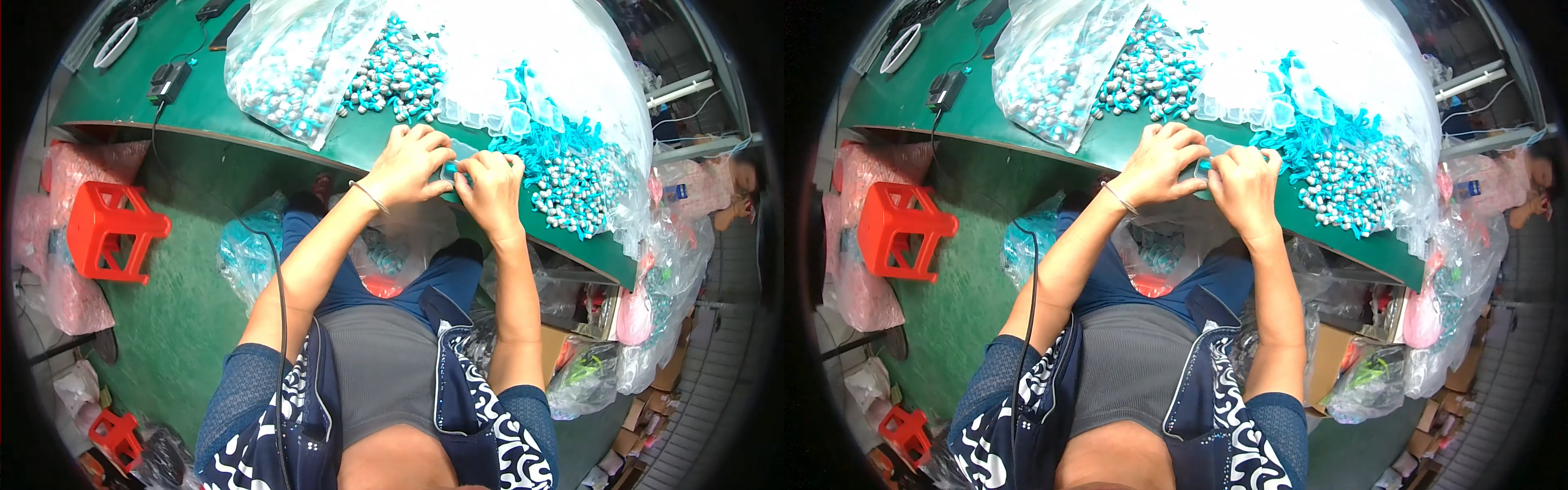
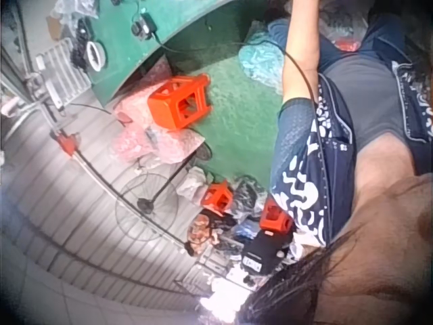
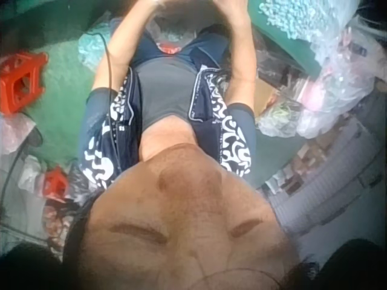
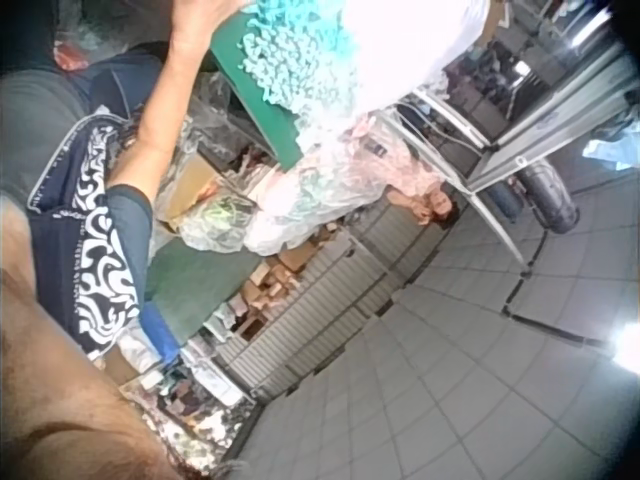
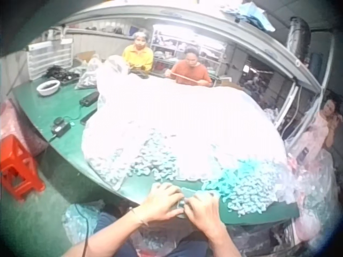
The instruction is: Sorting small blue and white components into individual plastic compartments.
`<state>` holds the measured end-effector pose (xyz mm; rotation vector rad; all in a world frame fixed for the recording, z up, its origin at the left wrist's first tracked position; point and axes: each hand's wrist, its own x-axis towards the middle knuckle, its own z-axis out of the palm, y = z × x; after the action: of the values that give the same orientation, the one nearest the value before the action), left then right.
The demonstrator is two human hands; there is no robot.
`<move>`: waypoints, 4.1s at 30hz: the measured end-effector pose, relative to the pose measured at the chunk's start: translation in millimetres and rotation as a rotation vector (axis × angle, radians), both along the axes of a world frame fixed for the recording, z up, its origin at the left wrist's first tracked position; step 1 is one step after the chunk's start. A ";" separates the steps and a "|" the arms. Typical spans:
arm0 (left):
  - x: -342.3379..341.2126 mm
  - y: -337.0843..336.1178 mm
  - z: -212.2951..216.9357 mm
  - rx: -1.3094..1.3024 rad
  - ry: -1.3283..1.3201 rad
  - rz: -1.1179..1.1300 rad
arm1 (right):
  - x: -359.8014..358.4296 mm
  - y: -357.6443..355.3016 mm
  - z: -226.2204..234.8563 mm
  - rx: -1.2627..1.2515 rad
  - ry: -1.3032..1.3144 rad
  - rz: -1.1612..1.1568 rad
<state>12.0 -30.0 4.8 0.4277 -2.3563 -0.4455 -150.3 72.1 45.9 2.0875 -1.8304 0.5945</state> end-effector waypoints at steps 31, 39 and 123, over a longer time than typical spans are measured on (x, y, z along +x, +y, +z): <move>22.9 -12.1 2.6 0.143 0.160 0.264 | -24.0 34.2 5.4 -0.104 -0.416 -0.060; 12.3 -13.7 -1.4 0.069 0.038 0.286 | -49.6 73.0 -4.5 -0.183 -0.454 -0.218; 0.6 18.2 17.0 0.122 -0.038 0.015 | -17.4 21.1 -19.9 0.012 -0.448 -0.154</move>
<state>12.7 -11.9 21.7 0.5144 -2.3689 -0.5809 -167.7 93.2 25.9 1.9051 -2.2068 1.0792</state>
